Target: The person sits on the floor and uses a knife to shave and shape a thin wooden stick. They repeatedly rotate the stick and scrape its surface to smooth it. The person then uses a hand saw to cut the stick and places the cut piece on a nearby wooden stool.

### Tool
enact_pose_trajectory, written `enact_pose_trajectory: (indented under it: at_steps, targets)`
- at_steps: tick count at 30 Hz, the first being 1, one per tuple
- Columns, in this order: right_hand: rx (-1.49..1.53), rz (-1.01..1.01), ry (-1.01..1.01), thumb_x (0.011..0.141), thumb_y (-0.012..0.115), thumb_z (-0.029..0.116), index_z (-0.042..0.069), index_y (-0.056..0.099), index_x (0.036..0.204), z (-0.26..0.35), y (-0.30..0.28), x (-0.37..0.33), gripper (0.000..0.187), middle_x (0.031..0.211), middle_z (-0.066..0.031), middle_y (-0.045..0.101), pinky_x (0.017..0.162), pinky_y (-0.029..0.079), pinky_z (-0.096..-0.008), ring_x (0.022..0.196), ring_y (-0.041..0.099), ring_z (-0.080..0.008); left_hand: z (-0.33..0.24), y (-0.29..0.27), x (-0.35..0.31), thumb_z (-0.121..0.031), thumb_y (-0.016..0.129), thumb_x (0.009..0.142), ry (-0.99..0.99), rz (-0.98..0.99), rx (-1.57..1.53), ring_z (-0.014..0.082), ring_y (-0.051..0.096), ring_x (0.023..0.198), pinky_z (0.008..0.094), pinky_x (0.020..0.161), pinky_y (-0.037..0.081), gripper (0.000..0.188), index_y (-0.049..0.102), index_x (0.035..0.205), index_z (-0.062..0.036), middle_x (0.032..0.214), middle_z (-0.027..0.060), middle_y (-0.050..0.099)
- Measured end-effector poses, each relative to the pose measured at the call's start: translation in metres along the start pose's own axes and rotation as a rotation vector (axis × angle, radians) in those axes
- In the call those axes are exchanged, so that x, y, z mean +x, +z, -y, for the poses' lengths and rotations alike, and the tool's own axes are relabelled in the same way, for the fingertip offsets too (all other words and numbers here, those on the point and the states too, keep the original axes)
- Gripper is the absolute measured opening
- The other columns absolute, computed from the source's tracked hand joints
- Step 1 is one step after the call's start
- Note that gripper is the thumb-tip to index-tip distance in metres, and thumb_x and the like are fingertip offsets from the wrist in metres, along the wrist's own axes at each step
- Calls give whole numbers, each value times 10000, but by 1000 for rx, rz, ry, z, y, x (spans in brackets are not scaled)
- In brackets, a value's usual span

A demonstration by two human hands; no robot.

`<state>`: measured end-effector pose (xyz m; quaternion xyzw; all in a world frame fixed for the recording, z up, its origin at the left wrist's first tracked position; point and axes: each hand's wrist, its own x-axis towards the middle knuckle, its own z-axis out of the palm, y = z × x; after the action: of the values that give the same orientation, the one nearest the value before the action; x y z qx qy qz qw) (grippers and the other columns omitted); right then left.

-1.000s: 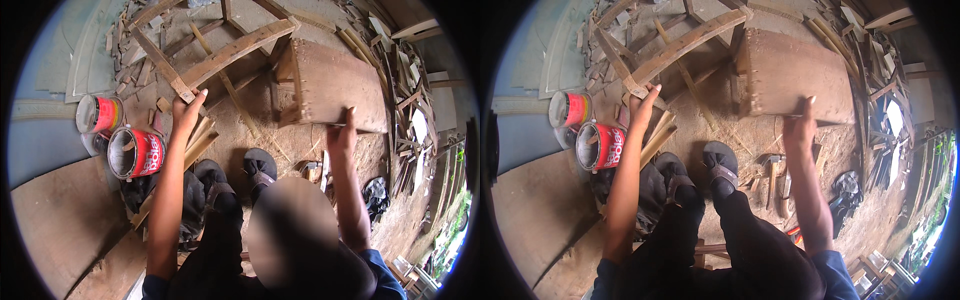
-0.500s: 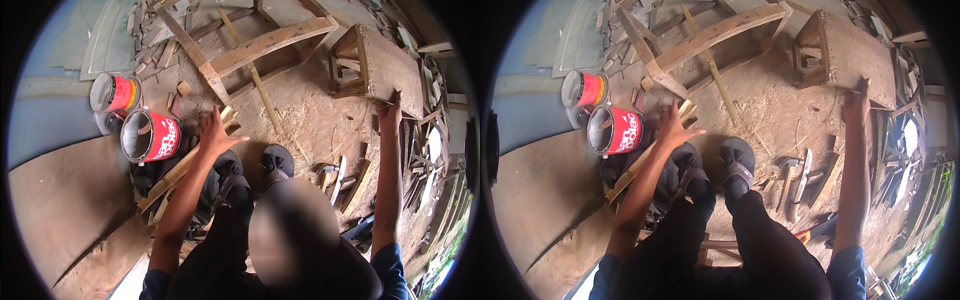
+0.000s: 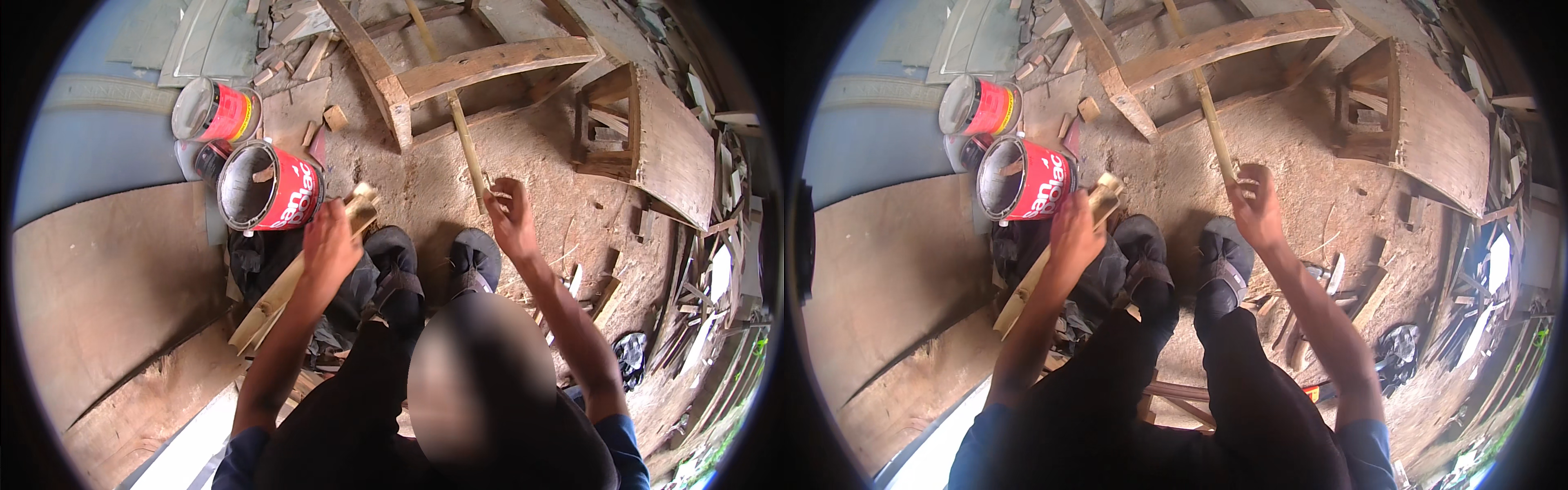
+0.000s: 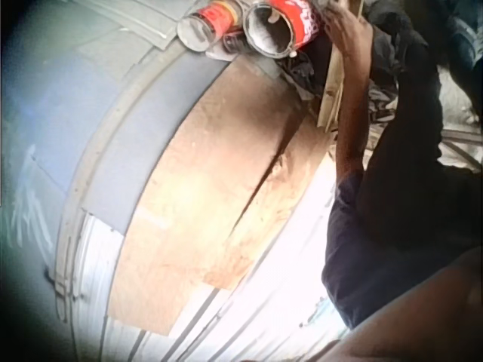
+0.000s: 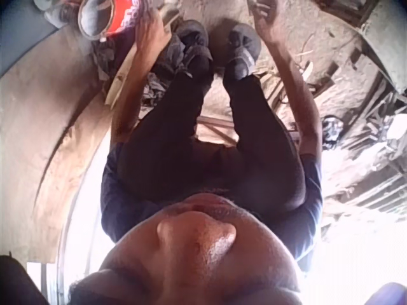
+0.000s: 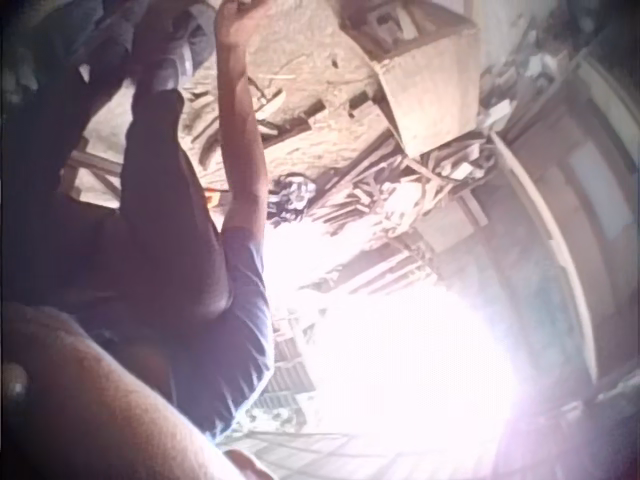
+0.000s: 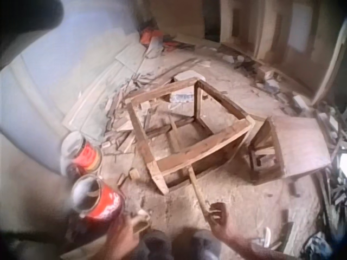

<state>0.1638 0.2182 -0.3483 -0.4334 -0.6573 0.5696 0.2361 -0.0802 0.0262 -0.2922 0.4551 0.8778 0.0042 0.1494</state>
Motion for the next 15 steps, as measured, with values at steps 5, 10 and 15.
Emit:
enact_pose_trajectory:
  at_steps: [5,10,15]
  targets:
    - [-642,408,-166,954,558,312,-32,348,1224,26,-1,53,485,1278,-246,437,1008,433,-507,1240,459,-379,41,3,-38,-194,763,738,16,18,159,313,534,1089,441,872,447,709,390,1311,-4,1170,163,509]
    - [-760,404,142,936,526,471,-16,267,1363,25,1,96,698,1334,-302,413,1052,405,-473,1280,430,-419,17,-26,-16,-335,792,746,114,36,6,403,426,1287,456,1056,365,945,274,1444,35,1353,265,429]
    - [-579,325,180,930,547,412,43,274,1371,16,36,83,636,1230,-268,533,935,509,-484,1108,580,-423,-29,-111,65,-517,778,748,270,-226,-707,414,319,1374,469,1135,271,1066,228,1445,74,1445,330,314]
